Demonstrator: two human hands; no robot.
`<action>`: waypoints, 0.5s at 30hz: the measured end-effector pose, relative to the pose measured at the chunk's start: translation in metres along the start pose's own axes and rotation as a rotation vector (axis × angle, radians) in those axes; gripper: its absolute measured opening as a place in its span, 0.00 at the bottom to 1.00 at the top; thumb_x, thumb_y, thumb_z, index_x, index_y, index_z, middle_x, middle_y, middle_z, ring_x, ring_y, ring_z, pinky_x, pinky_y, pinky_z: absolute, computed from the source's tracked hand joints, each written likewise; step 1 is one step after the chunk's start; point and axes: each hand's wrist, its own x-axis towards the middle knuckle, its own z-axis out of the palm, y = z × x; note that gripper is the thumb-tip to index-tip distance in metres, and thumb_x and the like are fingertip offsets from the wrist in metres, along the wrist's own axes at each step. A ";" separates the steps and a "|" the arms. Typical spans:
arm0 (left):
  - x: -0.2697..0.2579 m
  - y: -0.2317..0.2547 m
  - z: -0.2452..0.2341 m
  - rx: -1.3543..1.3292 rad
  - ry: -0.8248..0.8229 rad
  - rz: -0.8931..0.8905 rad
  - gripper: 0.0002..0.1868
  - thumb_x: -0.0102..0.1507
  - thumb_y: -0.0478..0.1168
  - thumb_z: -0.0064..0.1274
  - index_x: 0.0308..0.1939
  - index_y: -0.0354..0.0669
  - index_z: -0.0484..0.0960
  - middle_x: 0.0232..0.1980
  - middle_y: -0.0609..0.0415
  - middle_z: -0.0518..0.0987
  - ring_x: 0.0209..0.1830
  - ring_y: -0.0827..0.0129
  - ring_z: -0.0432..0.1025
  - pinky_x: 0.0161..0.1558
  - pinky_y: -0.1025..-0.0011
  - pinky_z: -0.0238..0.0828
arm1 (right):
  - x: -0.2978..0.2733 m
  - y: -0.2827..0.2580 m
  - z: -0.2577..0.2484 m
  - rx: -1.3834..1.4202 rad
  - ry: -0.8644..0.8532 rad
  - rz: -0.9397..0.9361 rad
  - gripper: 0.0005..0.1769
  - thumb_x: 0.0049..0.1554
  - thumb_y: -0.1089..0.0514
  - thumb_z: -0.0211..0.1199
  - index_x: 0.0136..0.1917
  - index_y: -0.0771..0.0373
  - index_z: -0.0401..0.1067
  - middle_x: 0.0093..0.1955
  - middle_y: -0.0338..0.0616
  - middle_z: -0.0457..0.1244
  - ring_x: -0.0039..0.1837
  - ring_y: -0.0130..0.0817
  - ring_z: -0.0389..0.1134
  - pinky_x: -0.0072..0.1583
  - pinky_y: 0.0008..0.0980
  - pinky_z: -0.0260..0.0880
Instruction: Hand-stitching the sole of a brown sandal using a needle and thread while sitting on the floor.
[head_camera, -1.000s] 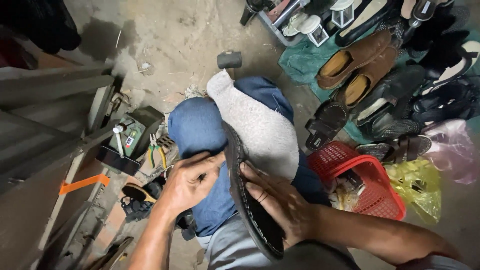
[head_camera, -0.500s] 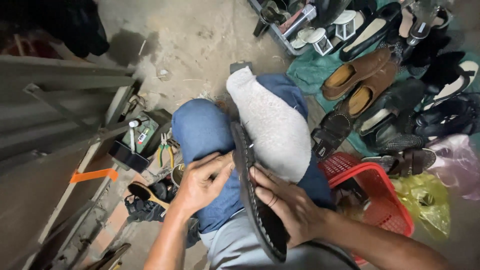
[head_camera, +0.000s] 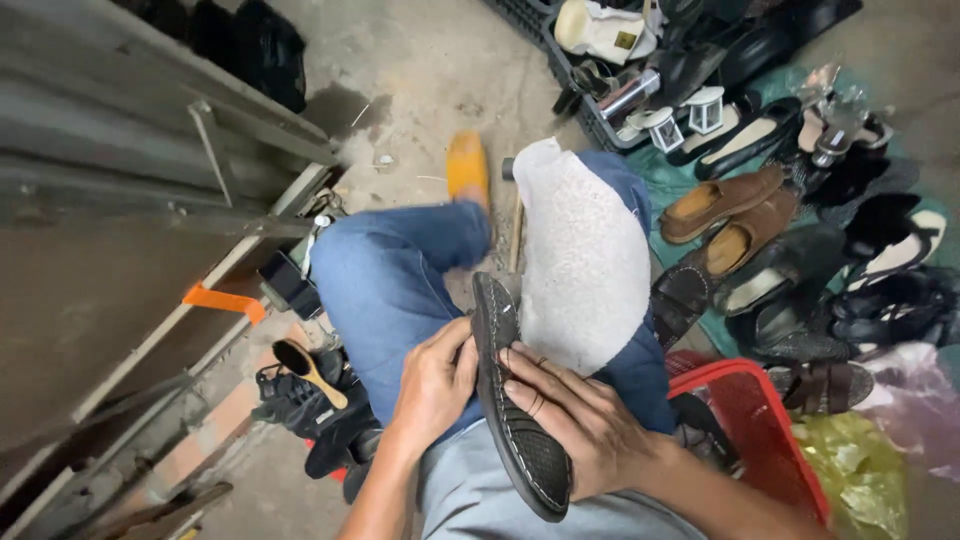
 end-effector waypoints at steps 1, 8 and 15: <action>-0.004 -0.001 0.001 -0.029 0.002 0.007 0.10 0.71 0.39 0.41 0.47 0.46 0.80 0.44 0.58 0.84 0.39 0.62 0.78 0.42 0.65 0.70 | -0.001 -0.003 0.001 -0.003 -0.021 -0.007 0.30 0.65 0.49 0.47 0.69 0.76 0.61 0.72 0.72 0.58 0.73 0.67 0.65 0.72 0.56 0.70; -0.013 -0.033 0.006 -0.067 0.001 0.060 0.10 0.68 0.37 0.42 0.47 0.49 0.80 0.46 0.56 0.86 0.42 0.54 0.79 0.43 0.62 0.69 | 0.001 -0.027 0.017 -0.110 -0.062 0.017 0.46 0.60 0.33 0.61 0.69 0.78 0.61 0.72 0.71 0.58 0.73 0.63 0.65 0.72 0.53 0.69; -0.011 -0.053 0.013 -0.145 -0.007 0.144 0.06 0.69 0.36 0.41 0.39 0.47 0.73 0.36 0.51 0.80 0.37 0.51 0.75 0.39 0.61 0.65 | 0.008 -0.049 0.027 -0.171 -0.154 0.111 0.51 0.56 0.32 0.68 0.73 0.76 0.58 0.76 0.68 0.55 0.77 0.60 0.60 0.76 0.50 0.63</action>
